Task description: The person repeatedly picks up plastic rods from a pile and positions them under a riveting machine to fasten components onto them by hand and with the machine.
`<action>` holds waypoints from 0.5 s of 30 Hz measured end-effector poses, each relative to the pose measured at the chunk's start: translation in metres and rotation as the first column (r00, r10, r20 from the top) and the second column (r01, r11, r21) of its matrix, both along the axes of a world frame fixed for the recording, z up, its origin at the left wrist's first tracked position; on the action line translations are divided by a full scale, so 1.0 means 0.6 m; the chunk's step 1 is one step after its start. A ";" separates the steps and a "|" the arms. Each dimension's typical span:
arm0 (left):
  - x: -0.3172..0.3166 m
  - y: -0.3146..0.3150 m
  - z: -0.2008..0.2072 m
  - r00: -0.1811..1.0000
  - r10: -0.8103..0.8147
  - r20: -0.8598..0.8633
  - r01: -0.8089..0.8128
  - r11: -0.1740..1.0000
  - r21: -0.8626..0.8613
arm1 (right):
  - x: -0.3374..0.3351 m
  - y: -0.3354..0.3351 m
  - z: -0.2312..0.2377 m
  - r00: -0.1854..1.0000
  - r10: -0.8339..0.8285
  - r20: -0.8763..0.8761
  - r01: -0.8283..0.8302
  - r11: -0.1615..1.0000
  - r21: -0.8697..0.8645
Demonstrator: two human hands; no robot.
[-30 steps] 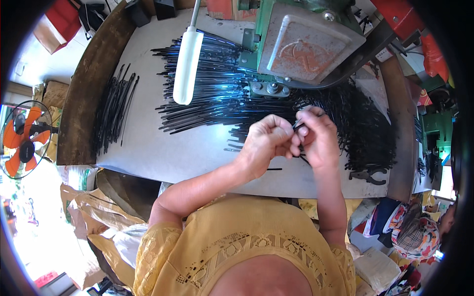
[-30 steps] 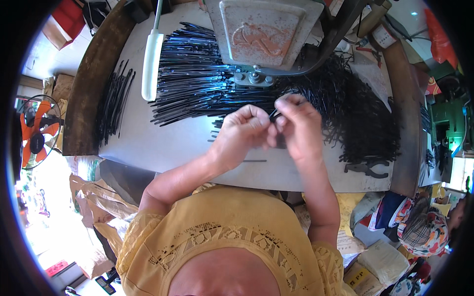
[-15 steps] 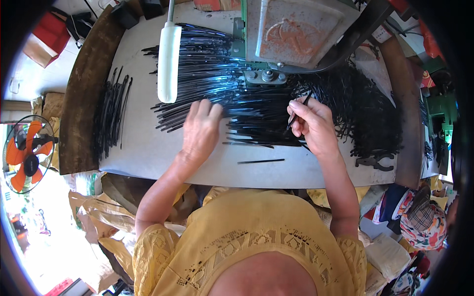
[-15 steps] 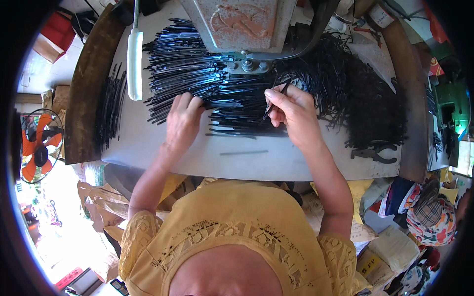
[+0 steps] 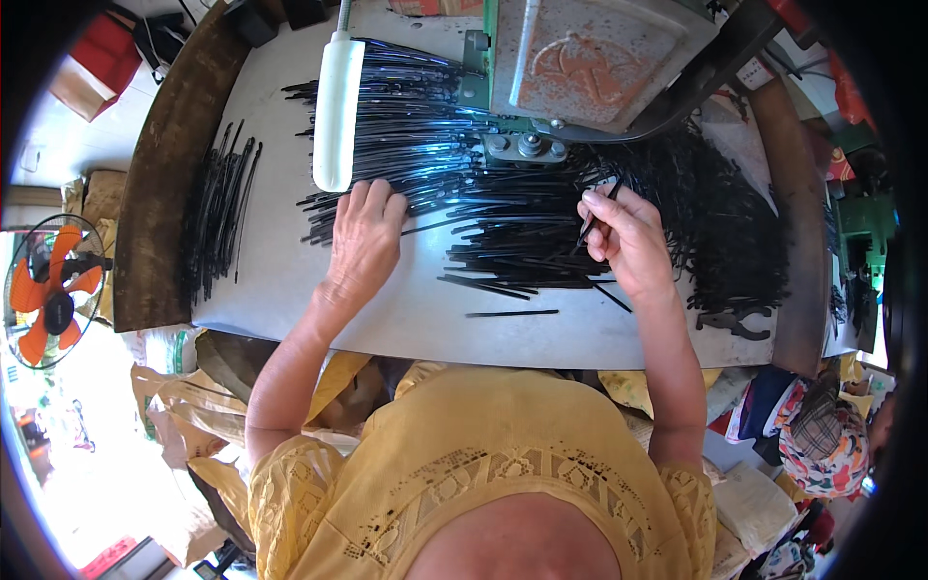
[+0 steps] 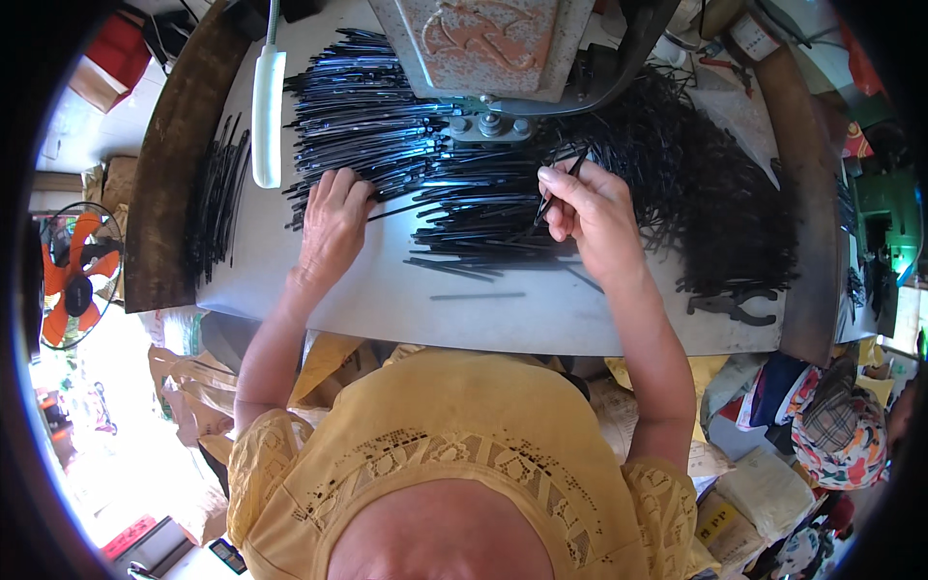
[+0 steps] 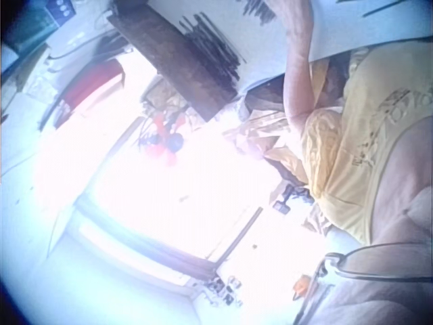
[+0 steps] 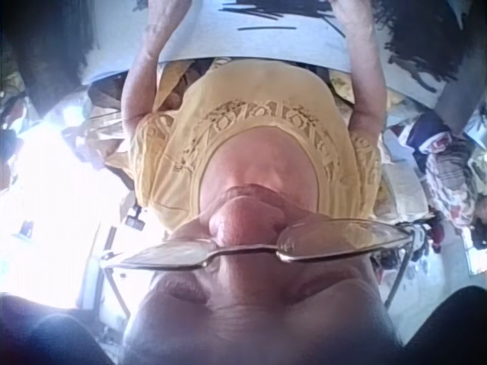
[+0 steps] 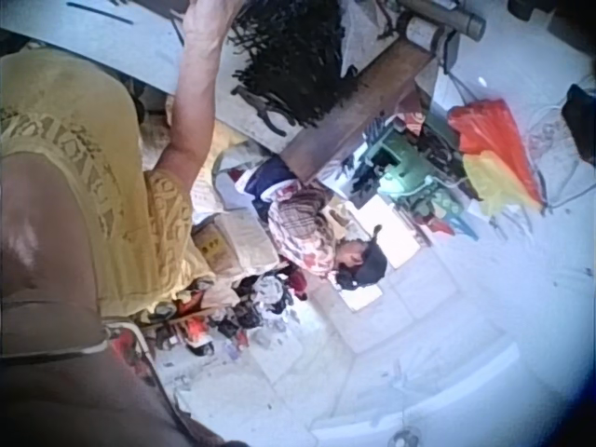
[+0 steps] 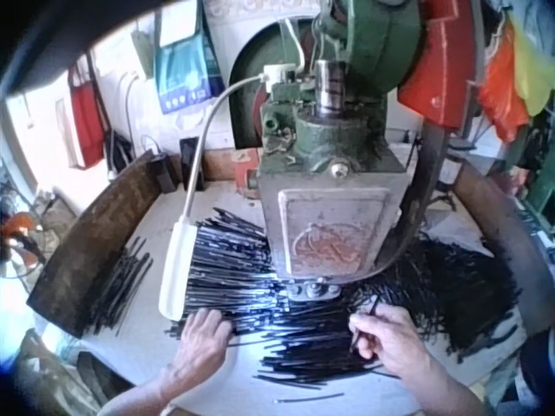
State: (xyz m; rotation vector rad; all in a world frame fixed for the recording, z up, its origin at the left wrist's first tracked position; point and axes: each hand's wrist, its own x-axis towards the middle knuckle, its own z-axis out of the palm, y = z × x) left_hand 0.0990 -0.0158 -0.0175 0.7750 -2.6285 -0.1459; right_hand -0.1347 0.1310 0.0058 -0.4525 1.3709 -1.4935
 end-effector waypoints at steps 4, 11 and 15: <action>0.018 -0.030 -0.004 0.998 -0.053 0.015 0.055 0.992 -0.117 | 0.001 -0.004 0.004 1.000 0.020 -0.006 -0.020 0.999 -0.030; 0.024 -0.048 0.046 0.978 0.098 -0.183 -0.015 0.913 0.407 | -0.014 -0.003 -0.004 0.999 0.041 -0.012 -0.041 0.999 -0.001; -0.039 -0.009 0.040 0.942 0.061 -0.331 0.057 0.940 0.335 | 0.000 -0.038 0.002 0.992 0.127 -0.013 -0.127 0.992 0.015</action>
